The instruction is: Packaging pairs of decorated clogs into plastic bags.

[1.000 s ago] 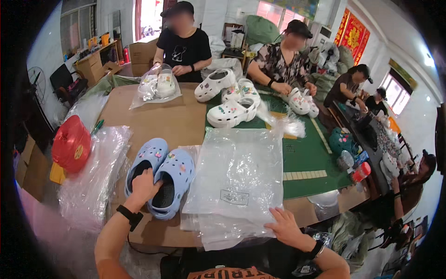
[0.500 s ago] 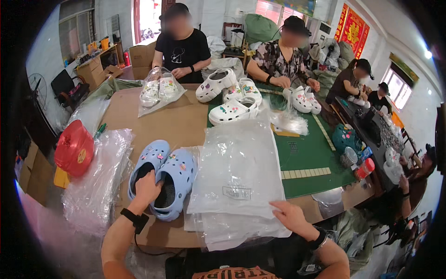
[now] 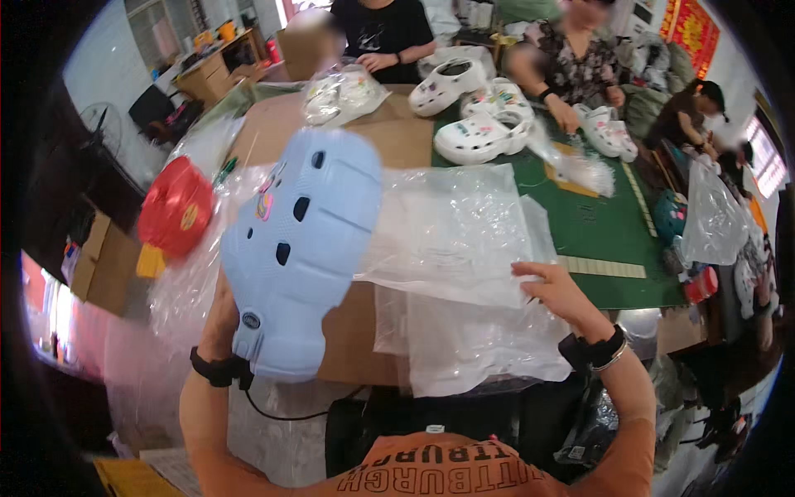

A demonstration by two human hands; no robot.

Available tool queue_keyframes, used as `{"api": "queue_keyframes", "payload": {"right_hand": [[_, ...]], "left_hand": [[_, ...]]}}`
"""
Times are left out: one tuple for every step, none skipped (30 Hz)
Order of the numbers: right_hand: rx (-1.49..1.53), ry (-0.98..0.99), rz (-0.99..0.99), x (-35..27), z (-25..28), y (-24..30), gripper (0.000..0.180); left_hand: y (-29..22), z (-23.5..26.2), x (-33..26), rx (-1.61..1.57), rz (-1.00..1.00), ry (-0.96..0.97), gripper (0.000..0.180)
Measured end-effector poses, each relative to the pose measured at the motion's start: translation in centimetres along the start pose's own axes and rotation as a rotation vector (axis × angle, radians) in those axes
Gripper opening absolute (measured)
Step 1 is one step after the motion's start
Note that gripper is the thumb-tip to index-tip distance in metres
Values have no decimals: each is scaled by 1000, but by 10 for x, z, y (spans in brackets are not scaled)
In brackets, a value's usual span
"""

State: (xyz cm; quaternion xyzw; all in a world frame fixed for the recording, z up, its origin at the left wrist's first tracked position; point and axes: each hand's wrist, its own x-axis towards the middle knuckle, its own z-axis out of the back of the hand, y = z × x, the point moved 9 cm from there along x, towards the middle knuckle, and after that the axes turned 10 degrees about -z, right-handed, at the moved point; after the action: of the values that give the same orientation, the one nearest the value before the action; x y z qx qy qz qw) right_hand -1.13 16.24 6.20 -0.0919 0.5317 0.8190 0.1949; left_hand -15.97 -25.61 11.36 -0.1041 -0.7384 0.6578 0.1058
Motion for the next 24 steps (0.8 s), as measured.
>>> {"api": "queue_keyframes", "payload": {"right_hand": [[-65,-26,-14,2,-5,7,40],[-130,-56,-25,4,-11,12,41],[-134,-41,-17,9,-19,13,41],[-230,-126,120,11,-21,25,42],[-309,-193,294,8,-30,47,43],[-319,-195,291,9,-33,46,43],[-254,-198,353,6,-33,50,46],[-184,-201,416,1,-31,56,48],[-277,-130,503,-9,-40,77,54],[-279,-127,505,-8,-41,74,54],[-224,-110,587,-13,-43,76,55],[-168,-93,666,-19,-43,80,56],[-260,-117,655,-24,-42,81,59],[-265,-118,655,-26,-41,81,59],[-257,-121,592,-25,-39,76,60],[-248,-122,529,-24,-37,71,60],[-248,-112,538,-26,-39,70,60],[-264,-115,579,-31,-38,69,60],[-279,-117,620,-36,-40,69,61],[-278,-106,628,-39,-44,71,61],[-270,-90,609,-41,-47,72,61],[-262,-74,591,-42,-51,72,61],[-290,-141,703,-45,-53,76,63],[-292,-135,706,-47,-55,77,63]], "left_hand": [[7,-4,-7,-67,35,12,36],[13,-9,-13,-135,66,25,38],[12,-17,-20,-200,82,35,40],[11,-26,-26,-267,94,48,41],[-4,-29,-43,-313,83,34,43],[1,-42,-44,-392,98,63,45],[-6,-77,-37,-149,-65,435,42],[-7,-113,-42,109,-235,796,39],[-4,-123,-45,110,-236,790,39],[5,-141,-55,75,-162,892,39],[11,-153,-67,39,-89,998,39],[13,-157,-68,38,-92,1000,39],[19,-160,-69,45,-73,998,38],[24,-162,-68,51,-58,995,36],[25,-162,-65,93,-127,1006,37],[28,-164,-62,90,-130,1003,37],[35,-159,-56,120,-71,962,39],[44,-155,-51,149,-11,918,40],[52,-152,-45,164,-31,854,42],[60,-147,-37,284,-41,796,40],[65,-144,-29,357,-148,740,39],[66,-141,-25,430,-254,681,37],[66,-141,-25,430,-254,675,37],[72,-135,-22,514,-204,614,37]]}}
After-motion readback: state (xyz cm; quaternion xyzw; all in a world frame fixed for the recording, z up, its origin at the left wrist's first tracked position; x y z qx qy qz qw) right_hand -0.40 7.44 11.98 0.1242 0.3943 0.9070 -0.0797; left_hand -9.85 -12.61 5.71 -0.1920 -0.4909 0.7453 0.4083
